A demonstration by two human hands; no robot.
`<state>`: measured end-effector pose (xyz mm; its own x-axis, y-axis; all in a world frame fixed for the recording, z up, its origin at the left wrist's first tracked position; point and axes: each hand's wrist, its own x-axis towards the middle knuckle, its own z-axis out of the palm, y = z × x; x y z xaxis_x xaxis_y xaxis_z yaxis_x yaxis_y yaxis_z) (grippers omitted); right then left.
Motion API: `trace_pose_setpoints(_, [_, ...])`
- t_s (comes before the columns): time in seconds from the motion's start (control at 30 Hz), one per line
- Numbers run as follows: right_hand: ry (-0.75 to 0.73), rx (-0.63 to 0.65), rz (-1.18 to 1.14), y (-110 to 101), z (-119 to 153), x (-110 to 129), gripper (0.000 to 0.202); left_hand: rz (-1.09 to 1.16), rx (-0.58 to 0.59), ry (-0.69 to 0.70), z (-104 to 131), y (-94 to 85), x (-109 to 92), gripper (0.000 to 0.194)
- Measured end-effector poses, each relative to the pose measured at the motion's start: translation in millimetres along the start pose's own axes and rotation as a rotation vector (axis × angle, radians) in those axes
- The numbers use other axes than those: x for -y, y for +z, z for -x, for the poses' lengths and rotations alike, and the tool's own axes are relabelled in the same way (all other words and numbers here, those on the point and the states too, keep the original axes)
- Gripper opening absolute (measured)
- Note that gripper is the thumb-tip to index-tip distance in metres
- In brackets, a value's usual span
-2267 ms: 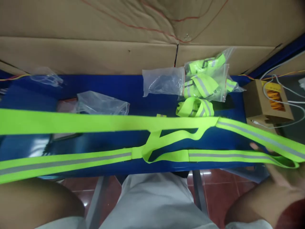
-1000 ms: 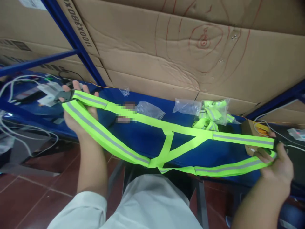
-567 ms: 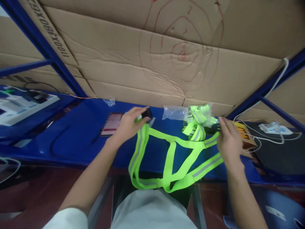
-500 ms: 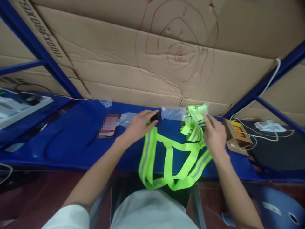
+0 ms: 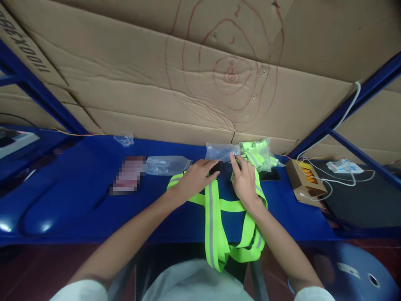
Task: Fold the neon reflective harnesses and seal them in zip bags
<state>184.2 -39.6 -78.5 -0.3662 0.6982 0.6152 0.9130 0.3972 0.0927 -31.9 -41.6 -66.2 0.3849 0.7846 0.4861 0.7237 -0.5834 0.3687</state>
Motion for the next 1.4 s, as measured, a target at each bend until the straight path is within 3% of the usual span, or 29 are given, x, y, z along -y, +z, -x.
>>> trace_pose_setpoints(0.2, [0.021, 0.044, -0.022, -4, -13, 8, 0.072, -0.04, 0.046, 0.035, -15, -3.4, -12, 0.039])
trace_pose_setpoints(0.37, [0.073, -0.043, -0.208, -9, -39, 12, 0.072, -0.002, 0.025, 0.053, -48, -20.4, -22, 0.04])
trace_pose_setpoints(0.47, [-0.004, 0.002, -0.466, -29, -59, -2, 0.082, 0.109, -0.031, 0.077, -66, -38.2, -21, 0.037])
trace_pose_setpoints(0.6, [-0.099, 0.103, -0.726, -74, -84, -31, 0.101, 0.421, -0.062, 0.156, -78, -75.0, -18, 0.033])
trace_pose_setpoints(0.67, [-0.078, 0.153, -0.8, -94, -92, -40, 0.097, 0.594, -0.036, 0.154, -79, -93.3, -19, 0.034])
trace_pose_setpoints(0.77, [-0.098, 0.355, -0.981, -108, -102, -38, 0.07, 0.821, -0.037, 0.1, -80, -107.8, -21, 0.036])
trace_pose_setpoints(0.87, [-0.033, 0.403, -1.154, -106, -112, -26, 0.04, 1.102, -0.058, -0.01, -82, -104.0, -21, 0.047])
trace_pose_setpoints(0.97, [0.25, 0.252, -1.289, -95, -123, -13, 0.036, 1.28, -0.121, -0.116, -84, -94.6, -20, 0.067])
trace_pose_setpoints(1.03, [0.436, 0.131, -1.385, -86, -130, -6, 0.038, 1.263, -0.133, -0.161, -84, -91.6, -19, 0.08])
trace_pose_setpoints(1.1, [0.527, 0.023, -1.474, -77, -134, -1, 0.036, 1.225, -0.107, -0.21, -85, -91.5, -20, 0.087])
trace_pose_setpoints(1.17, [0.548, -0.002, -1.54, -71, -136, 2, 0.036, 1.236, -0.077, -0.263, -86, -91.6, -21, 0.084])
trace_pose_setpoints(1.3, [0.526, 0.095, -1.616, -63, -136, 3, 0.044, 1.326, -0.003, -0.362, -92, -83.5, -16, 0.054])
trace_pose_setpoints(1.4, [0.443, 0.169, -1.592, -62, -136, -2, 0.038, 1.356, 0.025, -0.438, -95, -75.0, -5, 0.044])
